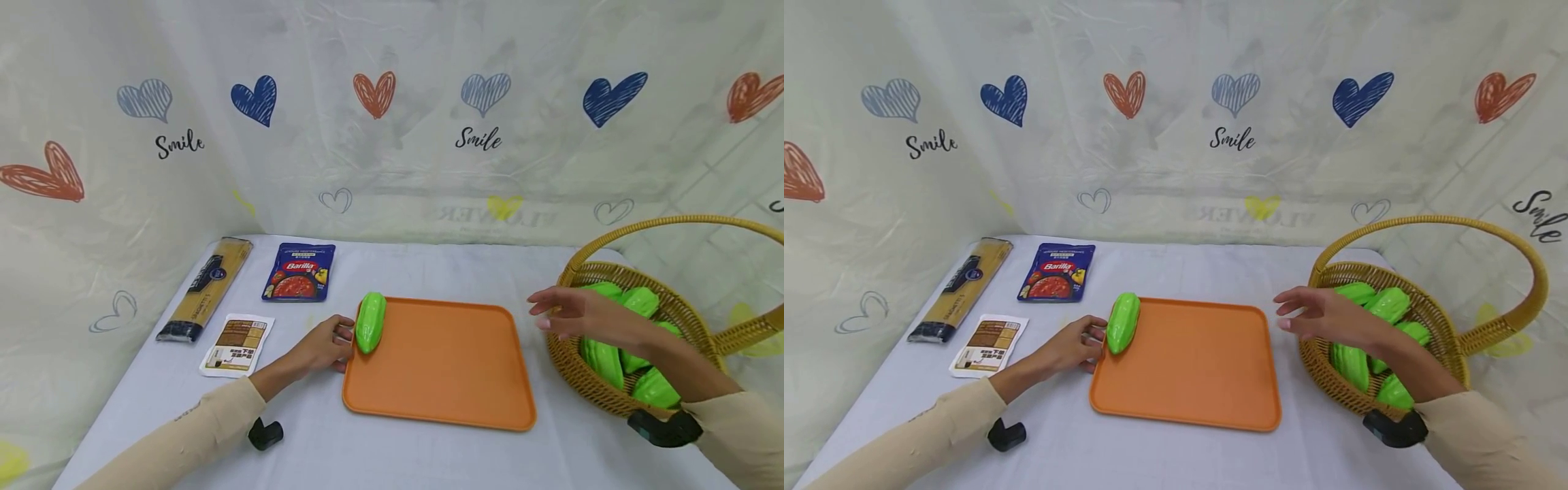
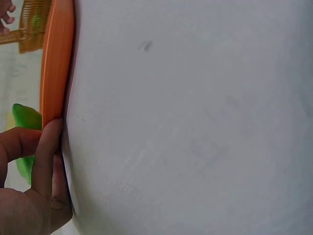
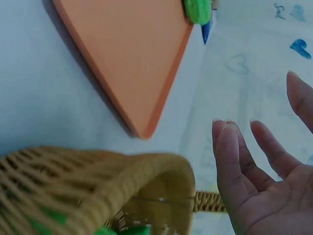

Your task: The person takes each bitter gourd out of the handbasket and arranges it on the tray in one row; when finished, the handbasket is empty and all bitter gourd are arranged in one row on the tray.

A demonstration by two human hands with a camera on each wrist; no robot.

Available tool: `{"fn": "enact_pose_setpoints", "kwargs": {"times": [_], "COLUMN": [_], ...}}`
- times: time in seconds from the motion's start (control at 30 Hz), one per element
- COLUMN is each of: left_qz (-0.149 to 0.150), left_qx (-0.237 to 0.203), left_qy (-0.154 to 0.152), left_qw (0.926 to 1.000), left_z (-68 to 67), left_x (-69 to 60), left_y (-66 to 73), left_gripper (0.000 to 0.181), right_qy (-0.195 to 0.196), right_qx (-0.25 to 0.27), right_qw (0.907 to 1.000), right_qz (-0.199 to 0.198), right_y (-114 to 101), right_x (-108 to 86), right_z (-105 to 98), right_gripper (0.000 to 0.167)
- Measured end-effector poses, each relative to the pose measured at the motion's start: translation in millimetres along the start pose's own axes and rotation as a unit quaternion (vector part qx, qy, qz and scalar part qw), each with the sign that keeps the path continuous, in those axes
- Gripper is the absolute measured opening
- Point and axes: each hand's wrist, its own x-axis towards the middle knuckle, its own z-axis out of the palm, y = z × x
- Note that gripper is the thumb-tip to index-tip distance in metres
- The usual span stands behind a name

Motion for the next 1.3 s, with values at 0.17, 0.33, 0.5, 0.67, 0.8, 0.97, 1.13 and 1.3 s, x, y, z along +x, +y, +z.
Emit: {"fn": "enact_pose_setpoints", "kwargs": {"times": [0.17, 0.33, 0.5, 0.67, 0.8, 0.97, 1.13, 1.3], "left_qz": [-0.006, -0.009, -0.010, -0.012, -0.014, -0.006, -0.003, -0.003], "left_qx": [0.000, 0.002, 0.004, 0.003, 0.000, 0.002, -0.002, -0.002], "left_qy": [0.002, 0.003, 0.006, 0.009, 0.008, 0.002, 0.000, -0.002], "left_qw": [1.0000, 1.0000, 0.9999, 0.9999, 0.9999, 1.0000, 1.0000, 1.0000], "left_z": [-0.5, -0.3, 0.7, 1.2, 1.1, 0.4, 0.3, -0.3], "left_x": [-0.4, -0.1, 0.4, 1.3, 2.0, 0.8, -0.3, -0.5], "left_y": [1.7, 1.3, 1.0, 1.2, 1.2, 0.4, -0.6, -0.5], "left_gripper": [0.060, 0.060, 0.059, 0.059, 0.059, 0.060, 0.059, 0.059], "right_qy": [0.015, 0.026, 0.008, -0.007, -0.012, 0.015, 0.036, 0.043], "right_qx": [-0.008, -0.022, -0.042, -0.056, -0.052, -0.044, -0.031, -0.022], "right_qw": [0.9998, 0.9994, 0.9988, 0.9982, 0.9981, 0.9974, 0.9953, 0.9931], "right_qz": [0.007, 0.010, 0.022, 0.024, 0.029, 0.056, 0.084, 0.107], "right_y": [9, 20, 26, 32, 37, 45, 56, 68], "right_x": [-7.6, -11.0, -14.9, -17.0, -16.8, -14.7, -9.5, -3.9], "right_z": [-14, -26, -35, -44, -54, -66, -74, -81], "right_gripper": [0.052, 0.049, 0.051, 0.050, 0.053, 0.059, 0.062, 0.068]}}
